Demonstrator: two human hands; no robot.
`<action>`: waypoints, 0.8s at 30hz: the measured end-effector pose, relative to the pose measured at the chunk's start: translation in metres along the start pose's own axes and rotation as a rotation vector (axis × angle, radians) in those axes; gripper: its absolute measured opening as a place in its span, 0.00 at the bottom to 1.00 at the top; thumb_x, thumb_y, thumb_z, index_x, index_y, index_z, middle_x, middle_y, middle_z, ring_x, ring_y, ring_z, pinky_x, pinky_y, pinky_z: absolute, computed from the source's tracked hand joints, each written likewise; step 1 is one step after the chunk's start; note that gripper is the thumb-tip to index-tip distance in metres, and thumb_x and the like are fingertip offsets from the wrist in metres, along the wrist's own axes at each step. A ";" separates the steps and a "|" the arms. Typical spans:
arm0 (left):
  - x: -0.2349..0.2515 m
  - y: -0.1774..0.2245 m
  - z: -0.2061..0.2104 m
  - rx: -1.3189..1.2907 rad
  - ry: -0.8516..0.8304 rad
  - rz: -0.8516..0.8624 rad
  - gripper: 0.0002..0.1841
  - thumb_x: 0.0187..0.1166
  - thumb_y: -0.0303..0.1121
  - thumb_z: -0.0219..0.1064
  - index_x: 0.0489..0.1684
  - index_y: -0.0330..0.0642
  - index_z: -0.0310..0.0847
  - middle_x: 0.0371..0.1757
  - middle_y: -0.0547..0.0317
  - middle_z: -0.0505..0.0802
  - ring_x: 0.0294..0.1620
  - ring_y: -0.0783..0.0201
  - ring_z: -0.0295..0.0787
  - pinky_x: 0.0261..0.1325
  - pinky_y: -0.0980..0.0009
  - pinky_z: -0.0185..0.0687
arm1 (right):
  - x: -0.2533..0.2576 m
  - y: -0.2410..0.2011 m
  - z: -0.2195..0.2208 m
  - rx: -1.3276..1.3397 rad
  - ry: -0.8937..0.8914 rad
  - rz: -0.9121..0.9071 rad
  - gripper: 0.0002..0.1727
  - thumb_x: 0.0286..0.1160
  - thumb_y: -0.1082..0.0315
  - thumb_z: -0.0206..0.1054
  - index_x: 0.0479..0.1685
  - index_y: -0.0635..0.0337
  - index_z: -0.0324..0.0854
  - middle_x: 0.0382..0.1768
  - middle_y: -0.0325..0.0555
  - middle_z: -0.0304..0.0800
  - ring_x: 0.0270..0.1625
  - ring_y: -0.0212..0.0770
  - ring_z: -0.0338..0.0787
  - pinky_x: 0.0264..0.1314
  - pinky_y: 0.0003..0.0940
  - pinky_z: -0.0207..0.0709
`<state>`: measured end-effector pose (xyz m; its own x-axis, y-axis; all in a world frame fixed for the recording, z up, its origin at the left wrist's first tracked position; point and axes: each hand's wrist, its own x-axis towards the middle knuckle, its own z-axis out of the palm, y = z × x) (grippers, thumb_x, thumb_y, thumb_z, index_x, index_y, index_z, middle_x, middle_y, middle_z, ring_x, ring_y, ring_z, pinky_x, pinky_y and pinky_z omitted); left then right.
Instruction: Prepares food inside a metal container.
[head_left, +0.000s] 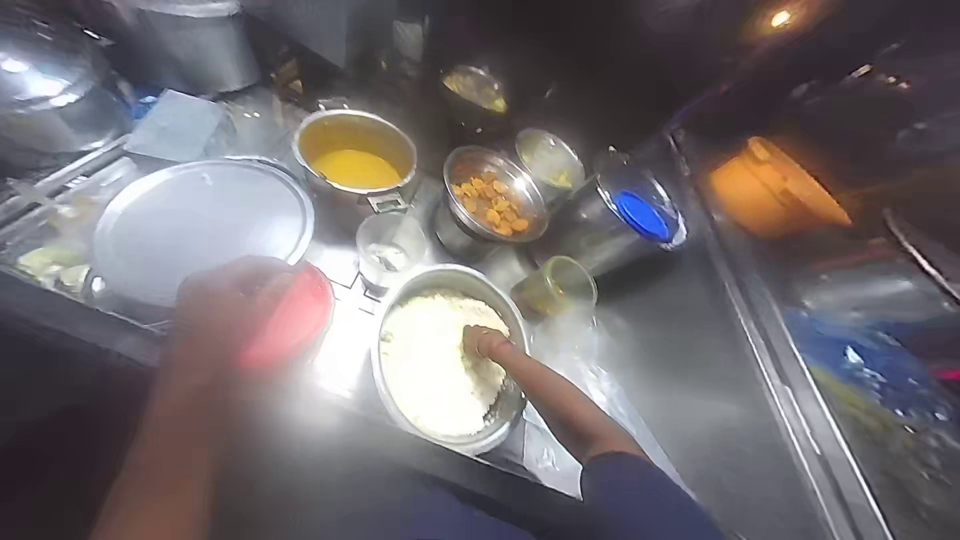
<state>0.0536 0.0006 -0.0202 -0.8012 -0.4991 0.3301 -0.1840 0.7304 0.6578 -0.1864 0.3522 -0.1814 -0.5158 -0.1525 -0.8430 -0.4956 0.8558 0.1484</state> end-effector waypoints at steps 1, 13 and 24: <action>0.000 -0.001 0.001 0.001 -0.004 -0.012 0.23 0.79 0.56 0.59 0.45 0.47 0.92 0.39 0.55 0.95 0.40 0.61 0.93 0.47 0.49 0.86 | -0.007 -0.001 0.006 -0.015 -0.040 -0.027 0.27 0.72 0.63 0.71 0.66 0.75 0.78 0.63 0.73 0.85 0.66 0.70 0.87 0.63 0.76 0.77; -0.002 -0.013 0.001 -0.043 -0.017 0.029 0.26 0.82 0.57 0.59 0.46 0.43 0.92 0.41 0.55 0.95 0.41 0.68 0.92 0.51 0.61 0.87 | -0.079 0.034 -0.052 0.041 0.352 0.133 0.25 0.92 0.64 0.45 0.85 0.63 0.62 0.61 0.73 0.86 0.65 0.73 0.87 0.62 0.69 0.79; 0.002 -0.002 0.002 -0.090 0.043 0.049 0.20 0.80 0.52 0.60 0.44 0.47 0.92 0.37 0.63 0.96 0.37 0.77 0.92 0.44 0.75 0.88 | -0.012 0.046 0.005 0.076 0.002 0.173 0.26 0.78 0.62 0.67 0.68 0.75 0.79 0.74 0.71 0.78 0.79 0.66 0.78 0.78 0.66 0.71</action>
<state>0.0517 -0.0006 -0.0219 -0.7822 -0.4850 0.3910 -0.0917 0.7103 0.6979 -0.1991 0.3958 -0.1668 -0.5902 -0.0012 -0.8073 -0.3457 0.9040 0.2515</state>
